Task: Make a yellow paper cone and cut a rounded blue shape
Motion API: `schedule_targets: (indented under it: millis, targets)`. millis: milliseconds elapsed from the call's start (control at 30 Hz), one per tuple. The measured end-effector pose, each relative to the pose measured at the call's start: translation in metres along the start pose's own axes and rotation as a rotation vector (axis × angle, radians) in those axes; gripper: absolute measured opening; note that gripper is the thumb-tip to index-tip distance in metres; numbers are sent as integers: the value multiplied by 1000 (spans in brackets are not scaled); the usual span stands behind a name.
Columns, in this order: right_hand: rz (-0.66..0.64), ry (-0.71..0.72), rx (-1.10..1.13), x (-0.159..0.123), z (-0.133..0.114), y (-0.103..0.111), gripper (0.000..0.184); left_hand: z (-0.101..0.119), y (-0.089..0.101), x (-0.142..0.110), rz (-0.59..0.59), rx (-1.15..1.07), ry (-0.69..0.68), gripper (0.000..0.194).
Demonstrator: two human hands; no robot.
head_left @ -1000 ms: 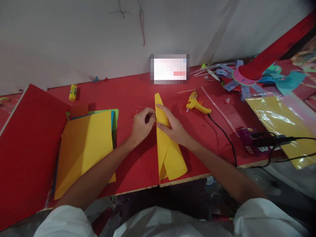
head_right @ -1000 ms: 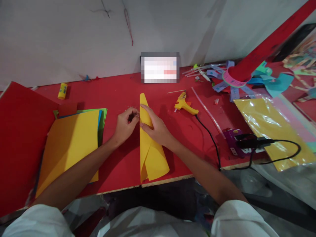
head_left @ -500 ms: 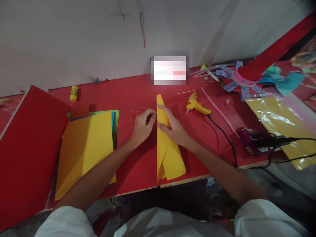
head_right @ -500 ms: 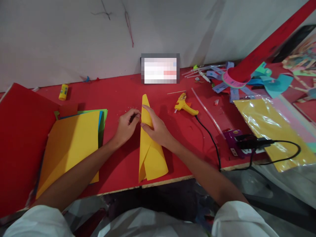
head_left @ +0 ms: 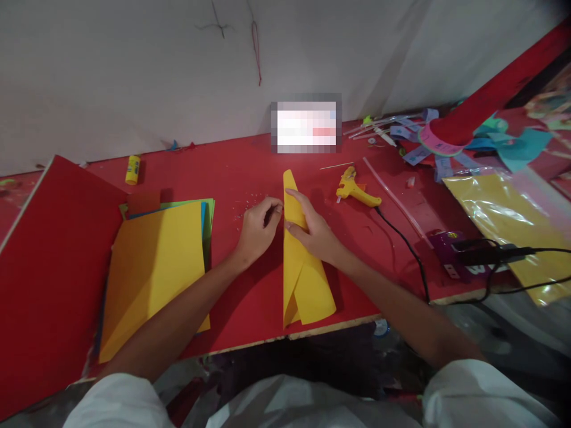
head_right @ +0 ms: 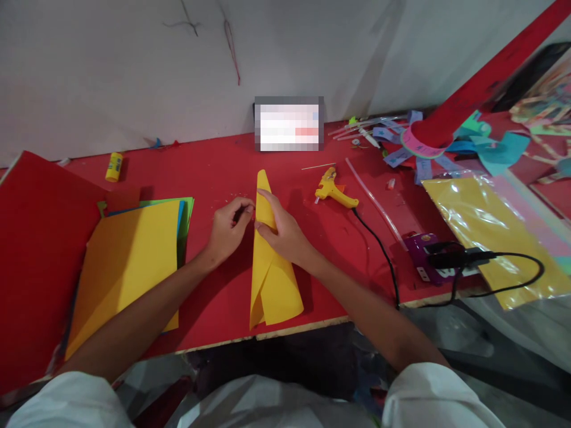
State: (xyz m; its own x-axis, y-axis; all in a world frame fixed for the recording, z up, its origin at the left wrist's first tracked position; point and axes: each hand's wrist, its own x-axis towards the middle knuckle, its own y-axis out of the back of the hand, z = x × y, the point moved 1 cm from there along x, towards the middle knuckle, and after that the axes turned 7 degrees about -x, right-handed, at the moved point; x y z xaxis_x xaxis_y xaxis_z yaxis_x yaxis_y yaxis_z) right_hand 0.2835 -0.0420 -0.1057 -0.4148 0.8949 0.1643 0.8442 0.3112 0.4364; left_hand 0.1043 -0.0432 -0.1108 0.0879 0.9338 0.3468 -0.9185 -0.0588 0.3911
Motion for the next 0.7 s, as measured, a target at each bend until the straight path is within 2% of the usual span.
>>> schedule_targets:
  millis: [300,533,700]
  targets:
    - [43,-18,35,0,5,-2,68,10,0,-4,29,-20,-93,10]
    - [98,19,57,2,13,-2,73,16,-3,-10,-50,28,-182,13]
    - [97,26,75,2,14,-3,72,14,-3,-10,-56,45,-192,13]
